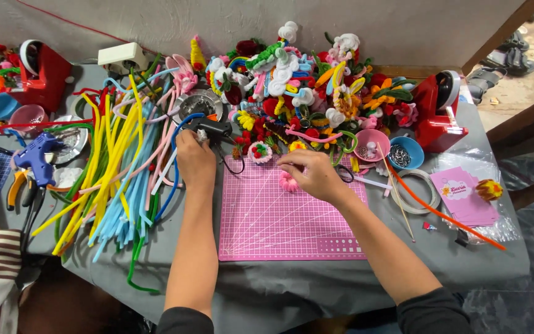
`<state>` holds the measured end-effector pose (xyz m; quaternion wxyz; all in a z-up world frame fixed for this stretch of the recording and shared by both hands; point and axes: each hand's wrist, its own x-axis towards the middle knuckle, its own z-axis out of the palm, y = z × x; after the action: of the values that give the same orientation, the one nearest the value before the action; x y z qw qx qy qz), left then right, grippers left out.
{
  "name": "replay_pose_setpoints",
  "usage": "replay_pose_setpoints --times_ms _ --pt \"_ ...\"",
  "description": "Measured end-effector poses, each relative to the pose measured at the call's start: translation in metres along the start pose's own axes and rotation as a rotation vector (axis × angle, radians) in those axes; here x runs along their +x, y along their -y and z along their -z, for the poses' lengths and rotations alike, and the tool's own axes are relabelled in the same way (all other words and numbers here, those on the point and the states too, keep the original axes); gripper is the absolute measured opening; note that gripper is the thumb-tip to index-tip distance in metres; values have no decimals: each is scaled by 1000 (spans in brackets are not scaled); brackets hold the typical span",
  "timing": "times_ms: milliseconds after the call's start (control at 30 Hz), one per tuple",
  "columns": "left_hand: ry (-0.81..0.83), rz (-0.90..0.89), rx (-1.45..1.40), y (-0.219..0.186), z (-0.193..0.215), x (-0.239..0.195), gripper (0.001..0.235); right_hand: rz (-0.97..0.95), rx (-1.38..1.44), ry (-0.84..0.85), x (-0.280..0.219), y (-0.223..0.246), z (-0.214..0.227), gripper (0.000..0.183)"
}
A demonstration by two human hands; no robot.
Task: Assembling decorative floral items by applying hot glue to small components and attaching them to pipe cleaners.
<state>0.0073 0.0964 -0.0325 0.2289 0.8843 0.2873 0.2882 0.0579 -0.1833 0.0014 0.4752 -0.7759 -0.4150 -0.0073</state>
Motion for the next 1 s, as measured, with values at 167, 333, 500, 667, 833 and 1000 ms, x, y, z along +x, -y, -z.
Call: replay_pose_setpoints --times_ms 167,333,500,667,833,1000 --pt "-10 -29 -6 6 -8 0 17 174 -194 51 68 6 -49 13" --pt "-62 -42 -38 14 -15 6 18 157 -514 128 125 -2 -102 53" --pt "-70 -37 -200 7 6 6 16 23 -532 151 139 -36 -132 35" --pt "-154 -50 -537 -15 36 5 13 21 -484 140 133 -26 -121 40" --pt "67 -56 -1203 -12 24 4 12 85 -242 -89 117 3 -72 20" --pt "379 -138 -1407 -40 8 -17 20 -63 291 -125 67 55 -16 28"
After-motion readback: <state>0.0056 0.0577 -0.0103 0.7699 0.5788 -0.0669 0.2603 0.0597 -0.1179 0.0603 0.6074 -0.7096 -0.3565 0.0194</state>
